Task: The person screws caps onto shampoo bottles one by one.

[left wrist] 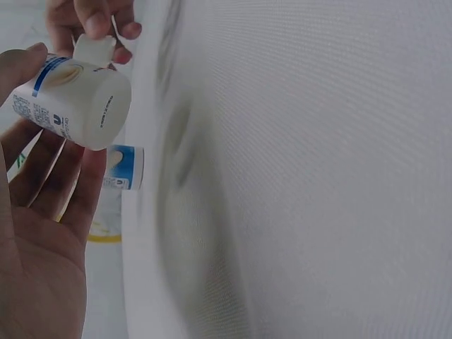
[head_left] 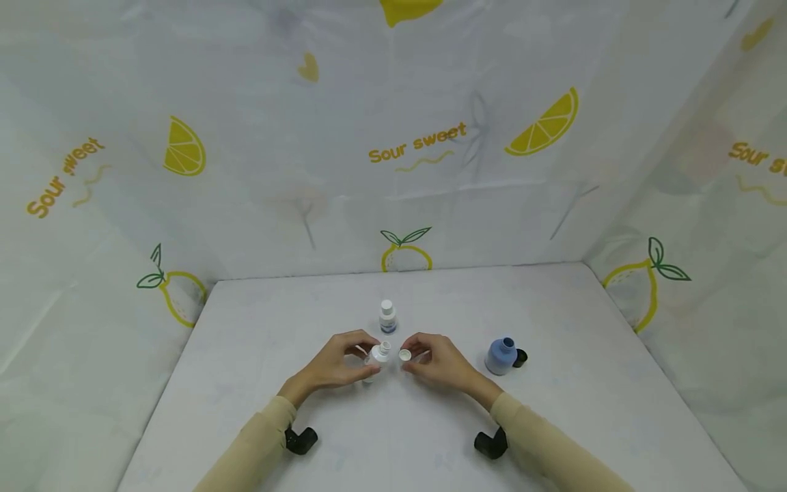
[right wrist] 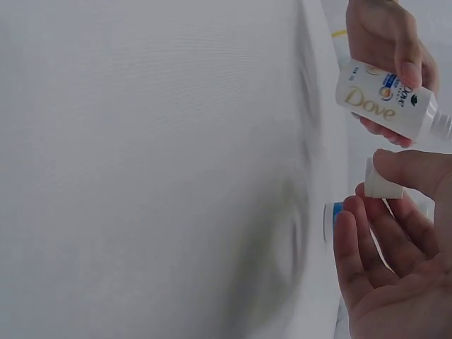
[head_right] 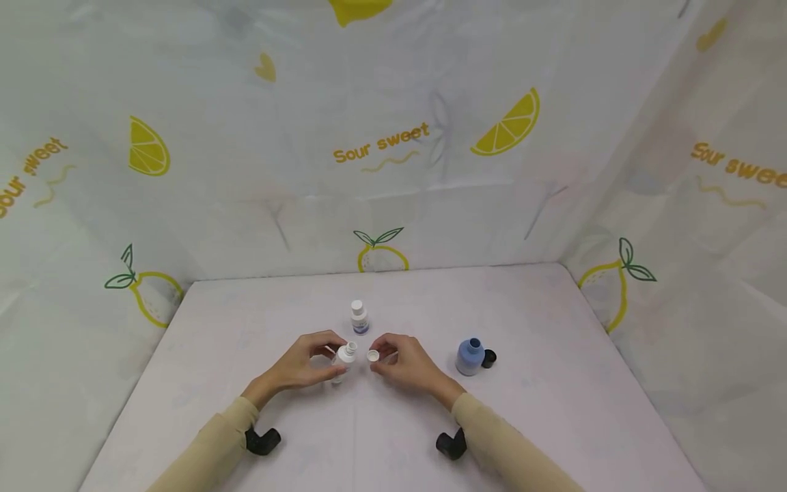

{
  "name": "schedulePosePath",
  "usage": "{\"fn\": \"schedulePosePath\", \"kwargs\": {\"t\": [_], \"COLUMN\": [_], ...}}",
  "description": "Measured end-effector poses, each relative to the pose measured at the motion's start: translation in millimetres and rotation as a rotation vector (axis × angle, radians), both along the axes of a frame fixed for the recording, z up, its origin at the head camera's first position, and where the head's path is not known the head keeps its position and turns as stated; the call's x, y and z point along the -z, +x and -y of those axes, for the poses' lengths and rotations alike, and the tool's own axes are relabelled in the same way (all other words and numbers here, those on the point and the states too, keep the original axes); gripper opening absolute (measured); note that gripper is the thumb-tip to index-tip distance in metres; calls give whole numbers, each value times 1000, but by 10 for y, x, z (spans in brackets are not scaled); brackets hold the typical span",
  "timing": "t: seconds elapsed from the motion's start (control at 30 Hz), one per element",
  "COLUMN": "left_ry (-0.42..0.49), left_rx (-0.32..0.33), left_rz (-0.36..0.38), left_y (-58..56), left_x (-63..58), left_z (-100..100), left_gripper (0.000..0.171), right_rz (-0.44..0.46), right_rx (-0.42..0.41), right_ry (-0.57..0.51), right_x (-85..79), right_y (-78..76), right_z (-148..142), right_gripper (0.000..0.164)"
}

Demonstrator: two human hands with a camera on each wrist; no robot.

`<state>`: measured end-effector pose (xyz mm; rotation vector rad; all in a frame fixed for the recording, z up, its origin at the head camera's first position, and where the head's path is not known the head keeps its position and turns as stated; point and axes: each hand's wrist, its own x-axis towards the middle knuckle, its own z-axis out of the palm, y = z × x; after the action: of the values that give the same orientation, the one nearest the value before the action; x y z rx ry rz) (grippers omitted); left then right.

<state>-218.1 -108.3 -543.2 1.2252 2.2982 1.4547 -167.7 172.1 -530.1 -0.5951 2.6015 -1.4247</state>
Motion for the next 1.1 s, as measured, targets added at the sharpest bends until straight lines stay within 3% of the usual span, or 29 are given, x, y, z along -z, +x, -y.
{"fn": "schedulePosePath", "kwargs": {"t": [0.4,0.87,1.1], "left_ry": [4,-5,-5], "left_rx": [8,6,4], "left_rz": [-25,-38,-44], "left_y": [-12,-28,-25], "left_x": [-38,-47,-76], "left_z": [-30,-21,-15], "left_gripper": [30,31,32], "right_rz": [-101,-110,-78], "right_rx": [-44,-32,-8], "right_ry": [-34,-32,-117], "right_x": [-238,-311,-328], "right_y": [-42,-48,-69], "right_z": [39,49,47], "right_gripper": [26,30,31]}}
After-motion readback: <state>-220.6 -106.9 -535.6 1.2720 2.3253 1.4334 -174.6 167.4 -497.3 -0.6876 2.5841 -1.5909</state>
